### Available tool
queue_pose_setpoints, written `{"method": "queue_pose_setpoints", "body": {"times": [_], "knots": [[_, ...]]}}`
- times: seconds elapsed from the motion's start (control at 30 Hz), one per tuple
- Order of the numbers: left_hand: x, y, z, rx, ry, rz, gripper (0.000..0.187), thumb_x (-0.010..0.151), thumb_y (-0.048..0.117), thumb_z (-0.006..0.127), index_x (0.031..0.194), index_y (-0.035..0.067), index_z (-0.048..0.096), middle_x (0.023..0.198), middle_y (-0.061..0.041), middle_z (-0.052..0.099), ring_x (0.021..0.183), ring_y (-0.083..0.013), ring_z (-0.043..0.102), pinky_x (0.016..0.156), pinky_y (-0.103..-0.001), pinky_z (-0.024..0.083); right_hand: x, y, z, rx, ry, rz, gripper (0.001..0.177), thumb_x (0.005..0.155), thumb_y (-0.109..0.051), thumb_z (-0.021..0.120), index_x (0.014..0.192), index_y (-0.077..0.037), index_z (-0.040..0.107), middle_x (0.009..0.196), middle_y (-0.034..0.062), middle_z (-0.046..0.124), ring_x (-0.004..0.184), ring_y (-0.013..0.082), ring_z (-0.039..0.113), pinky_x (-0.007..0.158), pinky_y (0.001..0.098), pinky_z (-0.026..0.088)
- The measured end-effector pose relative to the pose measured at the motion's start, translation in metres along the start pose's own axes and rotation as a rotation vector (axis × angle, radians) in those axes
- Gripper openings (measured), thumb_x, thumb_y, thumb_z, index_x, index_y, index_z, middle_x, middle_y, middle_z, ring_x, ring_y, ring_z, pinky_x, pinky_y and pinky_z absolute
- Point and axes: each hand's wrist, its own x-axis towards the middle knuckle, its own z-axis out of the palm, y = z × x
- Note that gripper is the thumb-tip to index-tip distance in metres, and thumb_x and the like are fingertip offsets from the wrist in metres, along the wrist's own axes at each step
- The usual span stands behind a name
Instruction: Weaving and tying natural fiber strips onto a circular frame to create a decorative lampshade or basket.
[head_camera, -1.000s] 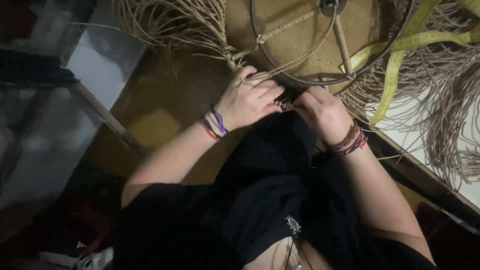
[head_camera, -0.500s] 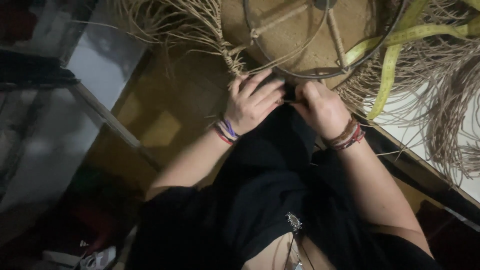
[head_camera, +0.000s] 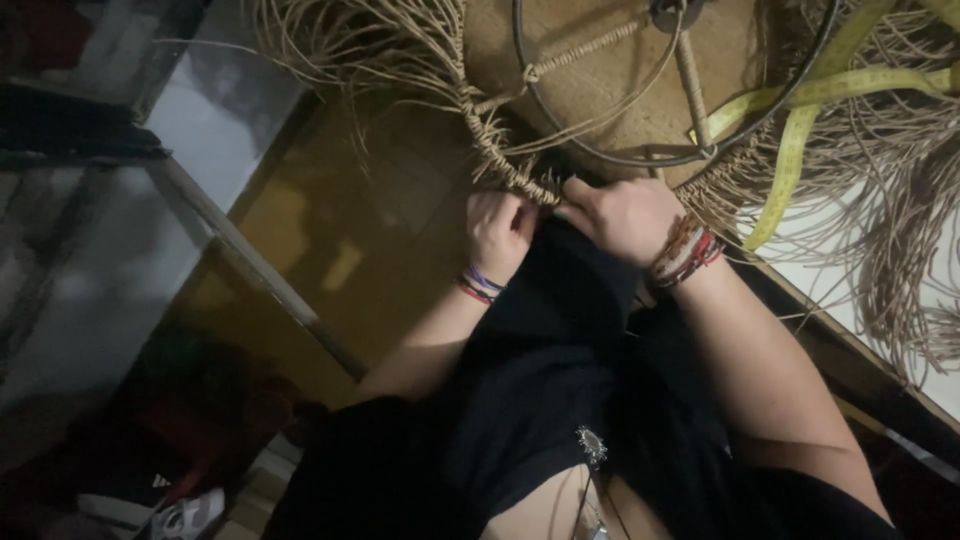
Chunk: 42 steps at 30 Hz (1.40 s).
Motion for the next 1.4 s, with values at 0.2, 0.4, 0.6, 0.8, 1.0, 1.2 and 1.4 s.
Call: {"method": "queue_pose_setpoints", "body": {"times": [0.2,0.4,0.6,0.8,1.0,1.2,1.4], "knots": [[-0.002,-0.01,-0.006,0.014,-0.053,0.029,0.014,0.085,0.011,0.076,0.082,0.012,0.062,0.073,-0.005,0.058,0.071,-0.0282,0.064,0.067,-0.04,0.051,0.003,-0.002,-0.006,0.002,-0.072,0.042,0.034,0.104,-0.058,0.037,0.117,-0.036,0.06,0.073,0.0123,0.074,0.075,0.0435,0.074,0.074,0.0537,0.059],[0.005,0.011,-0.035,-0.096,-0.112,-0.012,0.017,0.078,0.013,0.073,0.082,0.02,0.058,0.075,0.005,0.053,0.07,-0.0214,0.059,0.067,-0.035,0.049,-0.011,-0.002,0.017,-0.094,0.311,-0.124,0.026,0.1,-0.045,0.06,0.101,-0.019,0.06,0.076,0.0055,0.065,0.071,0.0309,0.073,0.061,0.0438,0.059],[0.04,0.057,-0.053,-0.204,-0.078,0.091,0.012,0.087,0.02,0.074,0.084,0.017,0.062,0.089,0.0,0.059,0.086,-0.0261,0.062,0.08,-0.038,0.05,-0.055,-0.007,0.009,0.027,0.571,-0.203,0.04,0.095,-0.02,0.071,0.129,-0.001,0.067,0.116,0.0189,0.062,0.111,0.0399,0.064,0.096,0.048,0.054],[0.046,0.106,-0.039,-0.394,-0.213,0.239,0.008,0.093,0.018,0.066,0.096,0.016,0.073,0.101,-0.003,0.07,0.099,-0.0284,0.068,0.085,-0.042,0.053,-0.132,-0.009,0.008,0.053,0.592,-0.077,0.036,0.089,-0.015,0.074,0.124,-0.006,0.071,0.138,0.0136,0.067,0.132,0.0315,0.062,0.112,0.0471,0.043],[0.036,0.169,0.001,-0.623,-0.427,0.255,0.017,0.094,0.011,0.063,0.104,0.012,0.077,0.101,-0.007,0.075,0.098,-0.0287,0.073,0.086,-0.042,0.058,-0.211,0.017,0.002,0.238,0.722,0.087,0.027,0.092,-0.009,0.072,0.119,-0.001,0.072,0.134,0.0182,0.069,0.126,0.0384,0.065,0.104,0.0503,0.049],[0.044,0.252,0.054,-0.717,-0.532,0.348,0.02,0.099,0.019,0.061,0.112,0.013,0.075,0.108,-0.006,0.076,0.104,-0.0279,0.073,0.093,-0.043,0.057,-0.295,0.068,0.003,0.237,0.851,0.361,0.029,0.093,0.004,0.069,0.121,-0.002,0.073,0.127,0.0184,0.071,0.118,0.0399,0.068,0.1,0.0499,0.053],[0.044,0.298,0.102,-0.766,-0.608,0.298,0.023,0.1,0.025,0.06,0.115,0.016,0.075,0.111,-0.003,0.075,0.111,-0.0274,0.072,0.099,-0.045,0.054,-0.317,0.152,-0.008,0.143,0.998,0.502,0.025,0.096,0.009,0.073,0.116,-0.006,0.079,0.116,0.0133,0.074,0.104,0.0365,0.071,0.092,0.0458,0.056]]}}
